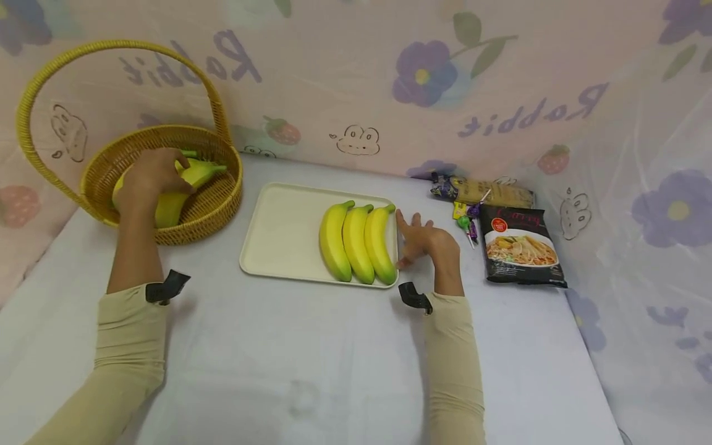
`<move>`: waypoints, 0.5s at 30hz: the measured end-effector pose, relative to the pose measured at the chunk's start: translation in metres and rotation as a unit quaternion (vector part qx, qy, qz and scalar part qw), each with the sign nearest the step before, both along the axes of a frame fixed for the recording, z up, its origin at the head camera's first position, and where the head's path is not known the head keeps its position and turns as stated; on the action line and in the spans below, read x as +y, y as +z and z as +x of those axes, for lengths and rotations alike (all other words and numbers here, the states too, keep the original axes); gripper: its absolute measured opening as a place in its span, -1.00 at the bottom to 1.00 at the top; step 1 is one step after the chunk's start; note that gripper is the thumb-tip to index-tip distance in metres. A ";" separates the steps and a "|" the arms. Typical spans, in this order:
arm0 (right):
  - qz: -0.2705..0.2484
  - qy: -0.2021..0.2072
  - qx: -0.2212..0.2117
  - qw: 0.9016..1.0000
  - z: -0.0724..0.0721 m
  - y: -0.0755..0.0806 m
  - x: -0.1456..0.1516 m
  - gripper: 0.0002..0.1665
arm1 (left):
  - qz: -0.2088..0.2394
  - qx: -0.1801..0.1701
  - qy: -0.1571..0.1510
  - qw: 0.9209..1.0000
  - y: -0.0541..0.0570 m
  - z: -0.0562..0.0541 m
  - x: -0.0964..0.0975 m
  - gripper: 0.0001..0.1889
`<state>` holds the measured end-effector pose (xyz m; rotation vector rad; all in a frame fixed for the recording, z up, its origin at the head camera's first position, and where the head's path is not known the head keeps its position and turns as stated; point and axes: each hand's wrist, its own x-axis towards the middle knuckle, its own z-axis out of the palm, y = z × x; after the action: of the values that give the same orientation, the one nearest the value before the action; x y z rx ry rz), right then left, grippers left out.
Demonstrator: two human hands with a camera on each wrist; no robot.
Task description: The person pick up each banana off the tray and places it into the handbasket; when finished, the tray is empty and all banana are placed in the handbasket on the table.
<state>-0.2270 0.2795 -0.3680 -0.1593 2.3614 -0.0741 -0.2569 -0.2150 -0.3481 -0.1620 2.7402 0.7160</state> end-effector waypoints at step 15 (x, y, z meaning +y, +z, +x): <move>0.004 0.010 -0.010 1.000 -0.006 -0.002 -0.002 0.56 | -0.025 0.009 -0.006 1.000 -0.005 -0.002 0.002 -0.35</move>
<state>-0.2330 0.2772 -0.3700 -0.1782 2.3398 -0.0557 -0.2585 -0.2135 -0.3535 -0.1508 2.7756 0.6502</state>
